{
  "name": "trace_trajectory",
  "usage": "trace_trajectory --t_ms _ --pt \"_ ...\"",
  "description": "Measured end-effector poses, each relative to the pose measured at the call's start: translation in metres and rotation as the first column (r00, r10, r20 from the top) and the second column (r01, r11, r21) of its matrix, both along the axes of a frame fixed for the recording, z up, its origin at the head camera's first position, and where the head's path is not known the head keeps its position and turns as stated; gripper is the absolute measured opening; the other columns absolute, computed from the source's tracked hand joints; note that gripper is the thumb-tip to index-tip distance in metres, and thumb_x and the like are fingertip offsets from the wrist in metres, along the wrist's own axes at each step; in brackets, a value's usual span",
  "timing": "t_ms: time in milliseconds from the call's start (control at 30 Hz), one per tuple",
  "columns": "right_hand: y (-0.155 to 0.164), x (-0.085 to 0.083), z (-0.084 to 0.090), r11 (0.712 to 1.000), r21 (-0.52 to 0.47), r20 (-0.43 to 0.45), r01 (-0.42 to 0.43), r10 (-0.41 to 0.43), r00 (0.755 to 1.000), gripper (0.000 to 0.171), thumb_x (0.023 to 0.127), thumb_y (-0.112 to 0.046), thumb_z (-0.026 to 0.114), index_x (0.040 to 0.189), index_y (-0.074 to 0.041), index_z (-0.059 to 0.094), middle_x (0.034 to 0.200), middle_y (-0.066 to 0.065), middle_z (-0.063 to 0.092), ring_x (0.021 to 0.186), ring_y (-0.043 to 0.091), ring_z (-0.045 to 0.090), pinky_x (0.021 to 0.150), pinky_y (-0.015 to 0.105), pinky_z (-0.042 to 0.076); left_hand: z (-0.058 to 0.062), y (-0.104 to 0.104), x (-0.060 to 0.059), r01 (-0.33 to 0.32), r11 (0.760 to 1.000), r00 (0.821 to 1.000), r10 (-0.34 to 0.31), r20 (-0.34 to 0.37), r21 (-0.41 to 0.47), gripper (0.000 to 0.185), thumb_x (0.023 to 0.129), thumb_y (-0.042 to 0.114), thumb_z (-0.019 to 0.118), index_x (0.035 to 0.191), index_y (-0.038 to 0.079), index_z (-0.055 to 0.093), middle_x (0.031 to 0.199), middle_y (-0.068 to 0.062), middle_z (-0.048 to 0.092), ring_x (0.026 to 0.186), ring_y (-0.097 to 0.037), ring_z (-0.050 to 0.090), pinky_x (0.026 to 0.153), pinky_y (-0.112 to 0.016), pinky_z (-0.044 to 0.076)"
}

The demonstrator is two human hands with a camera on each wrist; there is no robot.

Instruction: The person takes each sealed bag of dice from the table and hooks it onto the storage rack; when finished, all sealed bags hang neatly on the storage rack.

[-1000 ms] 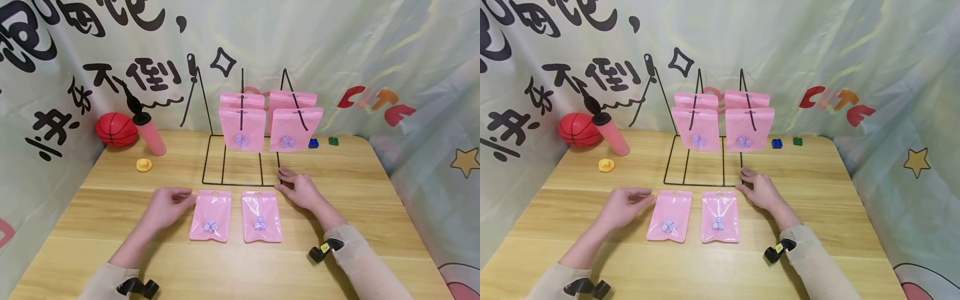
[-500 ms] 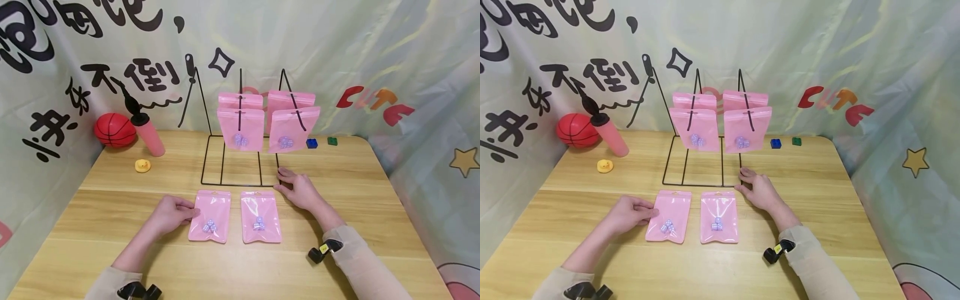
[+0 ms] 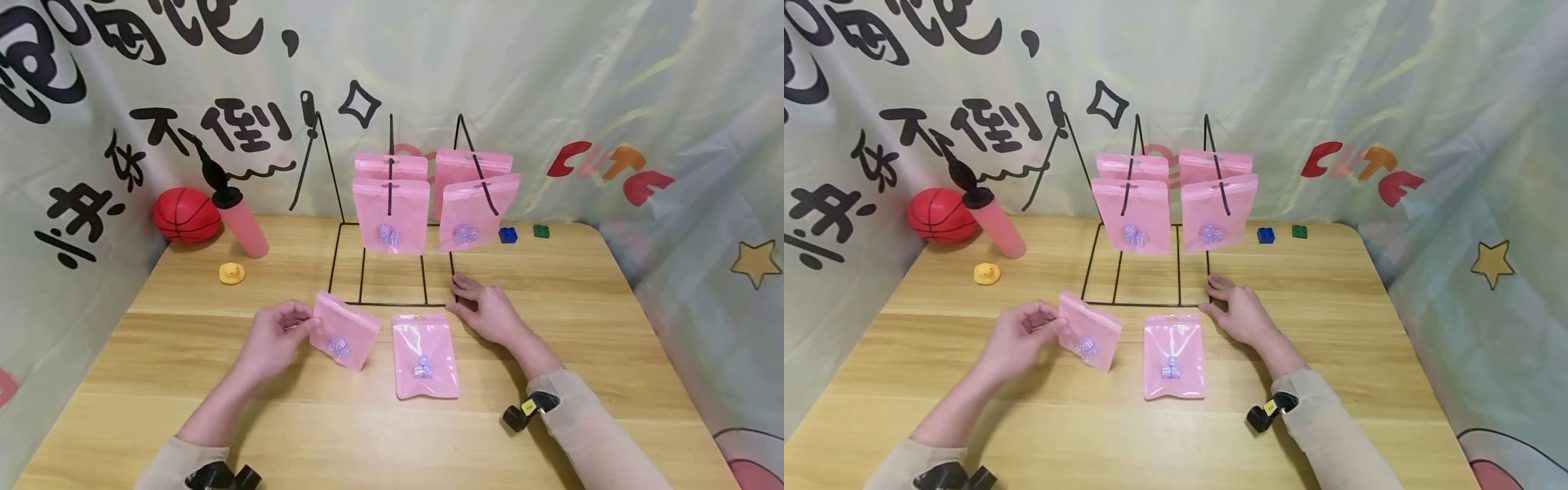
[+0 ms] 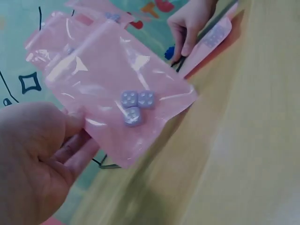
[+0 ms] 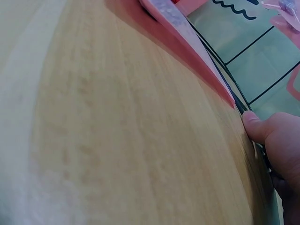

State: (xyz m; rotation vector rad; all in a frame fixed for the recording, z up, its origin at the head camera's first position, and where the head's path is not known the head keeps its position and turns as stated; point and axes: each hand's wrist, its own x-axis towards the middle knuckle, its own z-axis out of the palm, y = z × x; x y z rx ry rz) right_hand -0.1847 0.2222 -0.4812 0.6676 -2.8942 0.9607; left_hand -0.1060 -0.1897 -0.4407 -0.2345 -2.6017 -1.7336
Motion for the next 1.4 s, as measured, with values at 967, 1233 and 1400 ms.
trace_trajectory --t_ms 967,1233,1400 --pt "0.000 0.000 -0.002 1.000 0.015 -0.025 -0.002 0.003 1.000 0.048 0.101 -0.026 0.077 0.137 0.004 0.066 0.151 0.020 0.056 0.143 0.038 0.049 0.117 0.060 0.039 0.086 -0.013 -0.027 -0.216 0.904 0.907 0.326 -0.266 0.370 0.007 0.094 -0.007 0.076 0.099 -0.010 0.070 0.085 -0.004 0.074 0.076 -0.013 0.069 0.073 -0.020 0.060" --pt "0.001 0.000 -0.002 1.000 0.018 -0.029 0.001 0.000 1.000 0.048 0.101 -0.024 0.077 0.137 0.005 0.066 0.151 0.020 0.056 0.142 0.038 0.050 0.116 0.058 0.041 0.090 -0.015 -0.036 -0.221 0.871 0.914 0.342 -0.218 0.439 0.006 0.094 -0.008 0.076 0.098 -0.006 0.073 0.085 -0.004 0.074 0.075 -0.012 0.070 0.073 -0.019 0.060" --pt "-0.001 0.000 -0.001 1.000 0.016 -0.025 -0.001 0.002 1.000 0.048 0.100 -0.024 0.077 0.137 0.005 0.066 0.151 0.020 0.056 0.143 0.038 0.050 0.117 0.058 0.040 0.087 -0.017 -0.041 -0.229 0.866 0.926 0.335 -0.174 0.444 0.007 0.095 -0.004 0.076 0.100 -0.005 0.073 0.088 -0.006 0.074 0.079 -0.014 0.071 0.075 -0.019 0.061"
